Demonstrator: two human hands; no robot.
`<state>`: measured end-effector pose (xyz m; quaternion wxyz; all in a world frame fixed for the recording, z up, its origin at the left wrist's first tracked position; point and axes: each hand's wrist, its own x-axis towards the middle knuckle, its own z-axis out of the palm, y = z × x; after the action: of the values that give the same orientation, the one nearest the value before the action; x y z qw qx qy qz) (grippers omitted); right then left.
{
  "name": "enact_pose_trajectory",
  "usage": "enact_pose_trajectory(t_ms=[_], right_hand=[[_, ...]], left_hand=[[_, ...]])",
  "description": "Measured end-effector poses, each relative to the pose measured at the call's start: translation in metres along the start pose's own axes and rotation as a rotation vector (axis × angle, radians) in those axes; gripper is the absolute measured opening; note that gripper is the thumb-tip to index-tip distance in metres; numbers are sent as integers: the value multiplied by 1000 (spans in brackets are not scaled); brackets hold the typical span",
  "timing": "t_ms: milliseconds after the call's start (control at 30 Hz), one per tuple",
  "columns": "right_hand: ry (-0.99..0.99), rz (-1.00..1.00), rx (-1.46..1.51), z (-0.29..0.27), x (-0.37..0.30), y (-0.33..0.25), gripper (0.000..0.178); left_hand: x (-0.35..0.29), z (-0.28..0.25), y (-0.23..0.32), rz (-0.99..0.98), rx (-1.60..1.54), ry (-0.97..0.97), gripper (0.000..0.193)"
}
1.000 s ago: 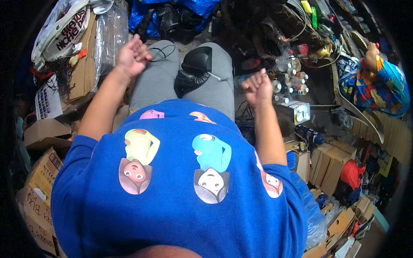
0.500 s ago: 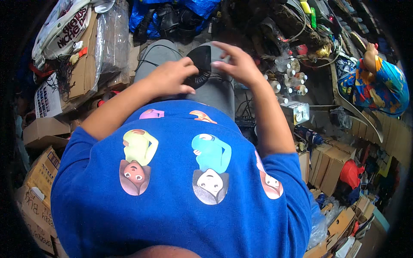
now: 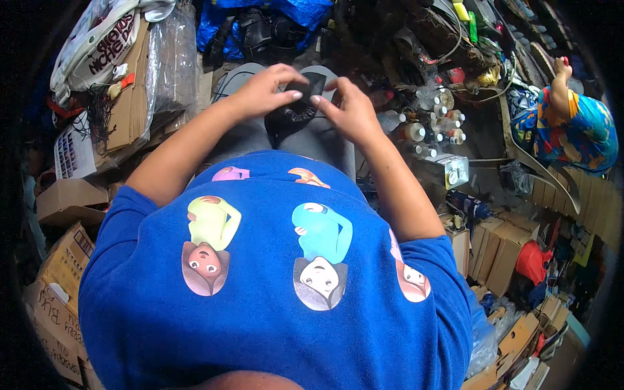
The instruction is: Hand-stitching a black shoe component using a needle and thread.
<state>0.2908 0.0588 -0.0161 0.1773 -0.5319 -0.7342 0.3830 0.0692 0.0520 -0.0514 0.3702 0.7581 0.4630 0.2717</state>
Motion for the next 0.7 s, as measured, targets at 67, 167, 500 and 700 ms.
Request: enact_pose_trajectory(t_ms=[67, 167, 500, 700], right_hand=[[-161, 53, -55, -2, -7, -10, 34], [-213, 24, -18, 1, -8, 3, 30], [-95, 89, 328, -41, -42, -5, 19], [-96, -57, 43, -23, -28, 0, 21]], left_hand=[[16, 12, 2, -23, -35, 4, 37], [24, 33, 3, -61, -28, -34, 44], [35, 11, 2, -93, -46, -207, 41], [53, -10, 12, -69, -38, -340, 31]])
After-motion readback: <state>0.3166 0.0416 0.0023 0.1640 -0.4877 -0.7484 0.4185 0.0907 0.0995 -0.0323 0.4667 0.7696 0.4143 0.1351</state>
